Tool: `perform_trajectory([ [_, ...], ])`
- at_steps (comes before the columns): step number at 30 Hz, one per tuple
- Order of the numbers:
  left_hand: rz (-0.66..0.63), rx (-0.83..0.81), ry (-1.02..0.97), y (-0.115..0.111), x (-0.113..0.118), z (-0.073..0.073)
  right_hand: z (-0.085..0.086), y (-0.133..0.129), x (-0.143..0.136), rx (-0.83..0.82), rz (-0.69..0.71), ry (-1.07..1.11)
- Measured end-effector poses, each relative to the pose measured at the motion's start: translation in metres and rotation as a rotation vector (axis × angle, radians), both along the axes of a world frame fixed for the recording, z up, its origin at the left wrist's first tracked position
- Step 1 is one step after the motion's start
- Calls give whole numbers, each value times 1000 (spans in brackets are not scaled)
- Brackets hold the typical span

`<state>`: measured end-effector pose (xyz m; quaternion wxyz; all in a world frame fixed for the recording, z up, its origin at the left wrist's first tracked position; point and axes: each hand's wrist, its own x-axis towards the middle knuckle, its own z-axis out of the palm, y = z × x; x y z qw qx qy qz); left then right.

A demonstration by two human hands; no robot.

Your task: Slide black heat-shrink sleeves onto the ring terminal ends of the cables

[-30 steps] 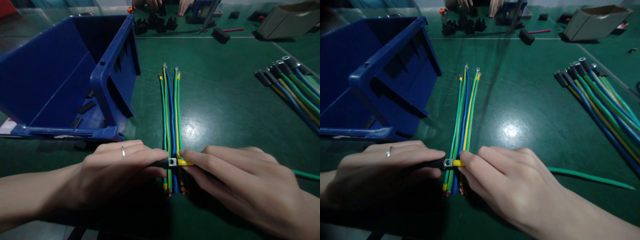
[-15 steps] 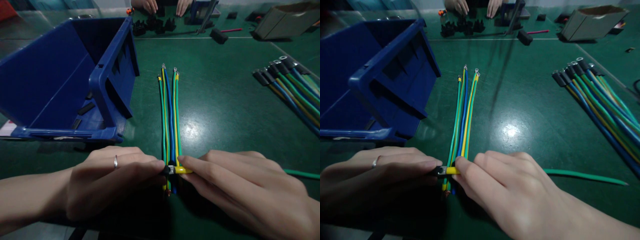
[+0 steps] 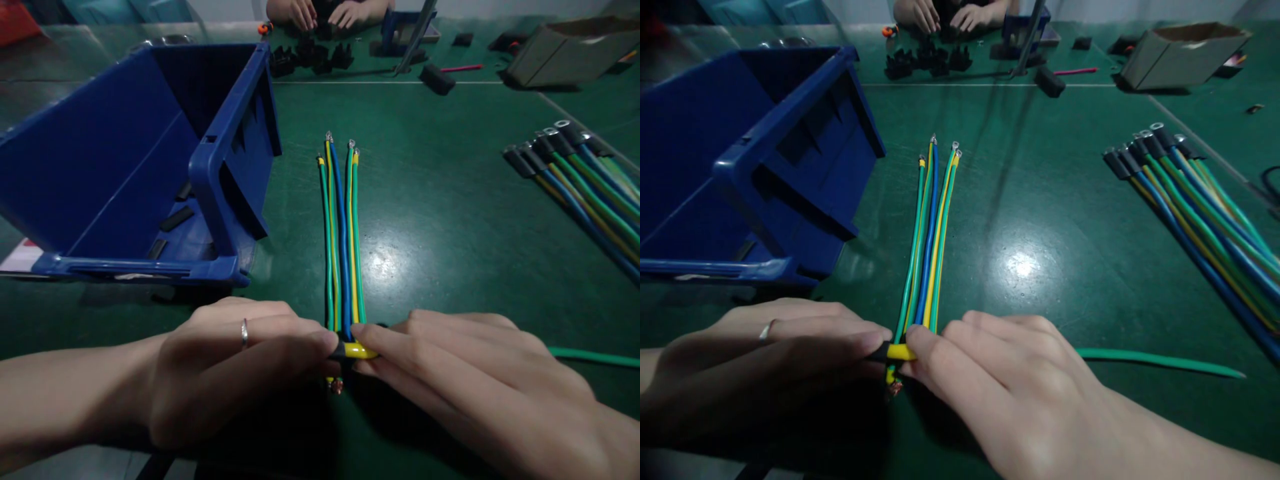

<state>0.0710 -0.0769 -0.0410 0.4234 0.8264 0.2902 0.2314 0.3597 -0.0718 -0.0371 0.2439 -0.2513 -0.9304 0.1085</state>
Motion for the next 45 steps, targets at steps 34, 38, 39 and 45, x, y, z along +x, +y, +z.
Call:
perform_trajectory([
  [34, -3, -123, -70, 2, 10, -6, 0, -3, -5, -33, 16, 34],
  [38, 6, 20, -82, 0, 11, -4, 2, 1, -8, -33, 32, 23],
  [39, -4, 71, -63, 1, 11, -3, 2, 2, -7, -28, 27, 24],
  [45, 143, 313, -50, 4, 13, -3, -3, 6, 3, 81, -44, 28],
])
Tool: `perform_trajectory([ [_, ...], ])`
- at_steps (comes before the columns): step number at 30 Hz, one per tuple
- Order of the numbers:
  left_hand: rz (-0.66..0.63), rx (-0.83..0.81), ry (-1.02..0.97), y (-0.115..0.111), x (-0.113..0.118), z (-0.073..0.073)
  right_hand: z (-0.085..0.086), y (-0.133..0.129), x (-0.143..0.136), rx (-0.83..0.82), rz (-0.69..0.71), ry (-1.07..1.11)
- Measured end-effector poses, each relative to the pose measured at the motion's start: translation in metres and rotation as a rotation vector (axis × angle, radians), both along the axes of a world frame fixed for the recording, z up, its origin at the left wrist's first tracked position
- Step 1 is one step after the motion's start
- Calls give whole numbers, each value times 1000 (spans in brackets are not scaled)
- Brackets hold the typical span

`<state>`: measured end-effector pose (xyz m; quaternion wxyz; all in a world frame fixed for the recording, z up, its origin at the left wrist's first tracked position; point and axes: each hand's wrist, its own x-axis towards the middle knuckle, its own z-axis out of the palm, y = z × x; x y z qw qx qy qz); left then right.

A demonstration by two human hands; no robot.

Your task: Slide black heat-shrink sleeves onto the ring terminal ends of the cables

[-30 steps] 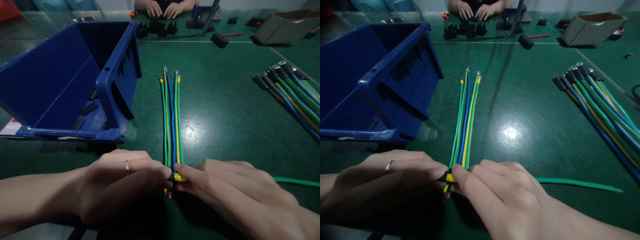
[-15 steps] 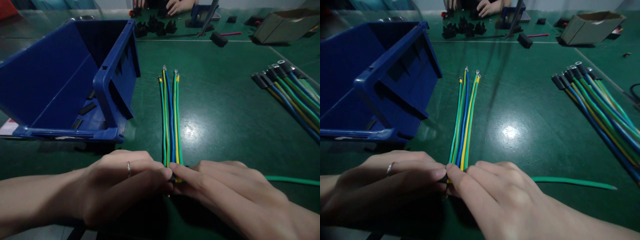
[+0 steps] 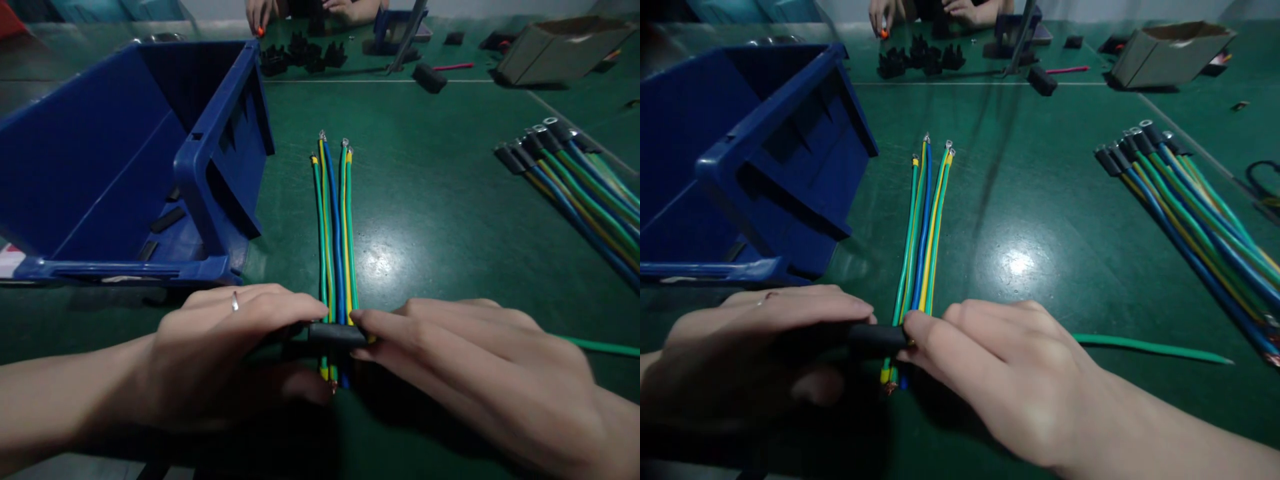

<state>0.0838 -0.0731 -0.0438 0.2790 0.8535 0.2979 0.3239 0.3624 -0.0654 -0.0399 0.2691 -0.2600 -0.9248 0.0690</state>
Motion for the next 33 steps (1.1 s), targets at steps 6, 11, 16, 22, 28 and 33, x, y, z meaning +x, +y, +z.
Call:
perform_trajectory([
  [6, 3, 155, 35, -3, 1, -7, -7, -3, 3, -30, -44, -17],
  [11, 27, 18, 112, -11, -1, -3, -6, -6, 1, -41, -65, -25],
  [16, 12, -75, 62, -9, -2, -6, -6, -7, -1, -144, -69, -7],
  [22, -153, -243, 16, 0, -9, -6, -10, -9, -2, -141, 3, -21],
  [28, -124, -298, -21, -4, -11, -10, -7, -6, -3, -112, 11, -38],
  [33, -88, -138, -6, -2, -4, -9, -7, -7, -2, -162, 3, -17],
])
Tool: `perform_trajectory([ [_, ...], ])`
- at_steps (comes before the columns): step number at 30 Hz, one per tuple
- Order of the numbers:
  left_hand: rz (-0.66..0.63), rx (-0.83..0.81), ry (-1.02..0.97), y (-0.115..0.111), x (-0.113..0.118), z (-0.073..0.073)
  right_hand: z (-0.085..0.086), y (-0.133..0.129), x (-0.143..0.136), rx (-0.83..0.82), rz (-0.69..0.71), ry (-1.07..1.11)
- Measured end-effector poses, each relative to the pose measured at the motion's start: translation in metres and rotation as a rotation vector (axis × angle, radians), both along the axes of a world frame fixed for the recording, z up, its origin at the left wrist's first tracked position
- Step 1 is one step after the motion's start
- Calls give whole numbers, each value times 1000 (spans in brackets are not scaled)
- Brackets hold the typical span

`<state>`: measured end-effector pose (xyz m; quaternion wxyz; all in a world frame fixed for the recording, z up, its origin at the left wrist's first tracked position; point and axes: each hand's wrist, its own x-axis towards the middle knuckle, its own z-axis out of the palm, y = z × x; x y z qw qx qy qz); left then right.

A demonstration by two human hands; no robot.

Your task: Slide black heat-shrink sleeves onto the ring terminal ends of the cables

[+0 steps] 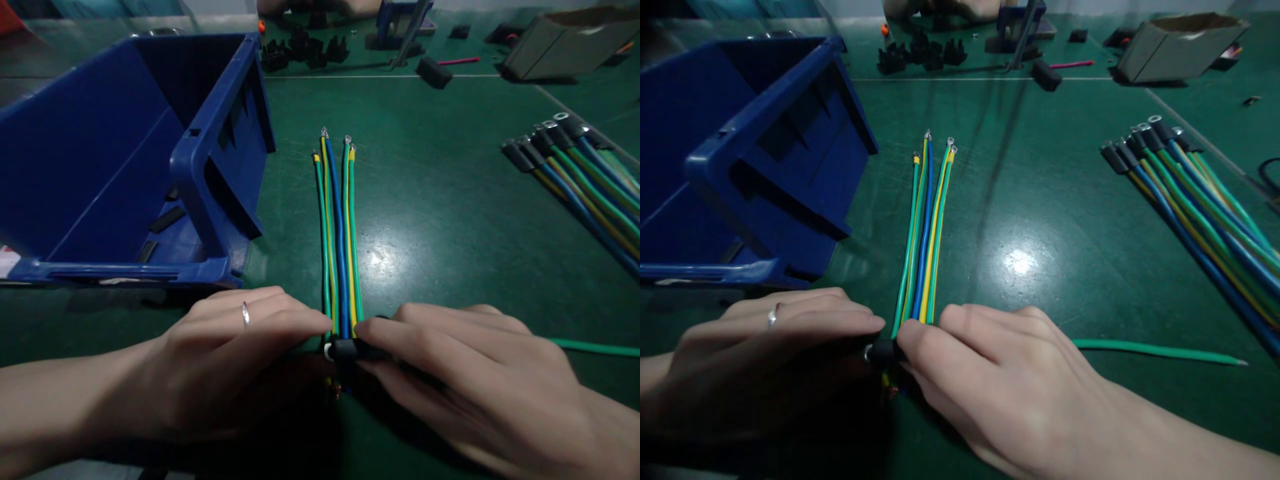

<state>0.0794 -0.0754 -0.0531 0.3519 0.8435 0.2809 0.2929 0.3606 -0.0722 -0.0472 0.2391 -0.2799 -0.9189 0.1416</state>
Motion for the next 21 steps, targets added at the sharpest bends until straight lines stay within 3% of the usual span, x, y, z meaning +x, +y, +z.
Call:
perform_trajectory([
  [3, -58, 32, 57, 3, 5, 5, -2, -1, 1, -51, 16, 29],
  [6, -82, -66, 72, 3, 8, 10, -2, -2, 2, -70, 29, 38],
  [12, 28, -254, 76, -2, 10, 12, -1, -4, 3, -100, 2, -10],
  [21, 29, -251, 63, 1, 14, 14, -1, -4, 0, -156, 11, -28],
])
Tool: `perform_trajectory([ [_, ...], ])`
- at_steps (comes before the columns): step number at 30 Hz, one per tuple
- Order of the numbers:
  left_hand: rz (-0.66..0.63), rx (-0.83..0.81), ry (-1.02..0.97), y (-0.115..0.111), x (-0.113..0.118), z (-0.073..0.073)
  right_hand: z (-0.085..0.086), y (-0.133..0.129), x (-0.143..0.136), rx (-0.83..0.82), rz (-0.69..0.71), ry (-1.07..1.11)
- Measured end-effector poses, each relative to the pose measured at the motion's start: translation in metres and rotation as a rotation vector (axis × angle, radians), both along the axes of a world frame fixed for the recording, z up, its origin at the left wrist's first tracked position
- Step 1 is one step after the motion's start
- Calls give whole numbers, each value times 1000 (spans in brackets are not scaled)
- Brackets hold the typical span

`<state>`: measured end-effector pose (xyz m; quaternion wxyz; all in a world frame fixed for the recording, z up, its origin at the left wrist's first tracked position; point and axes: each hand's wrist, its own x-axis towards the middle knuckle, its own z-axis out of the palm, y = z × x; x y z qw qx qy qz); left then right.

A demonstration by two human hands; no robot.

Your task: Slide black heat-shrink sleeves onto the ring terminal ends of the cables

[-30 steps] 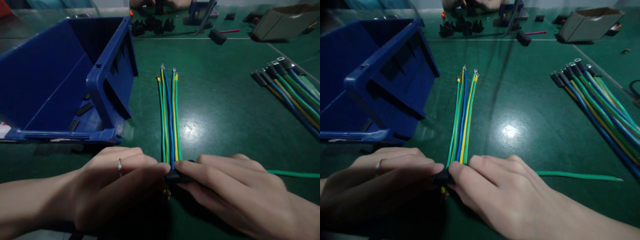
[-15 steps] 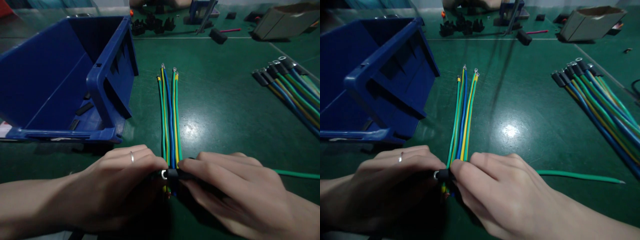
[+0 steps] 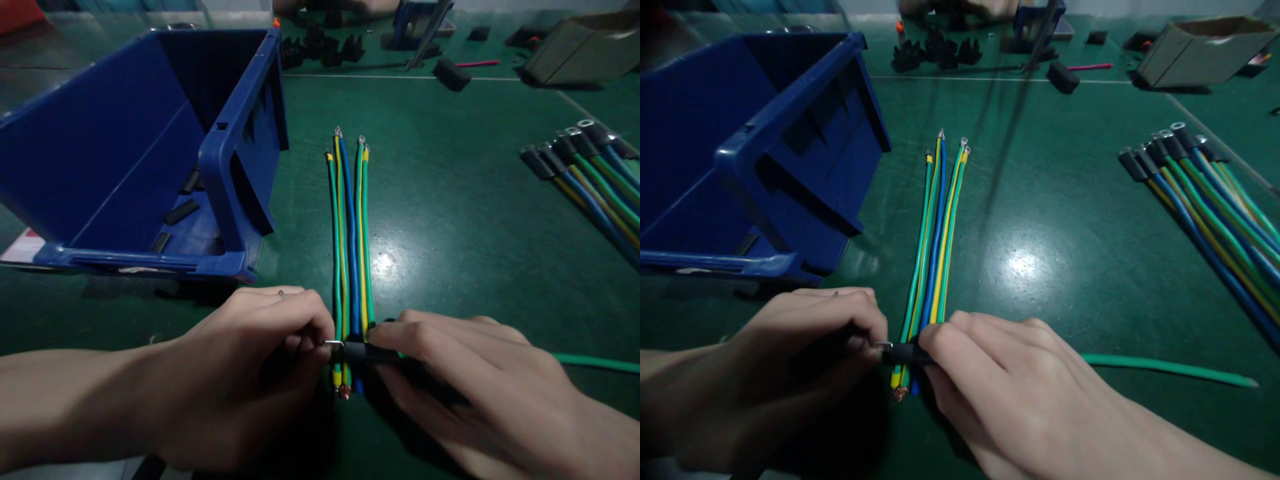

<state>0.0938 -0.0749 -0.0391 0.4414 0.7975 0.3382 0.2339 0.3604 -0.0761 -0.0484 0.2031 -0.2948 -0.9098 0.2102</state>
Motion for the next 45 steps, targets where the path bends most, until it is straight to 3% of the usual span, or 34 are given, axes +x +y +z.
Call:
perform_trajectory([
  [18, -23, 0, -13, 1, -2, -1, -3, 1, 1, 42, 36, -49],
  [25, -45, -6, -90, 0, -8, -6, 4, 2, -3, 86, 6, -13],
  [31, 75, 37, -67, -4, -11, -5, 12, 9, -2, 107, -44, -43],
  [37, 46, 80, 18, -1, -9, 0, 12, 8, -1, 78, -50, -40],
  [45, -9, 67, -9, -1, -11, -5, 12, 10, -1, 141, -24, -71],
])
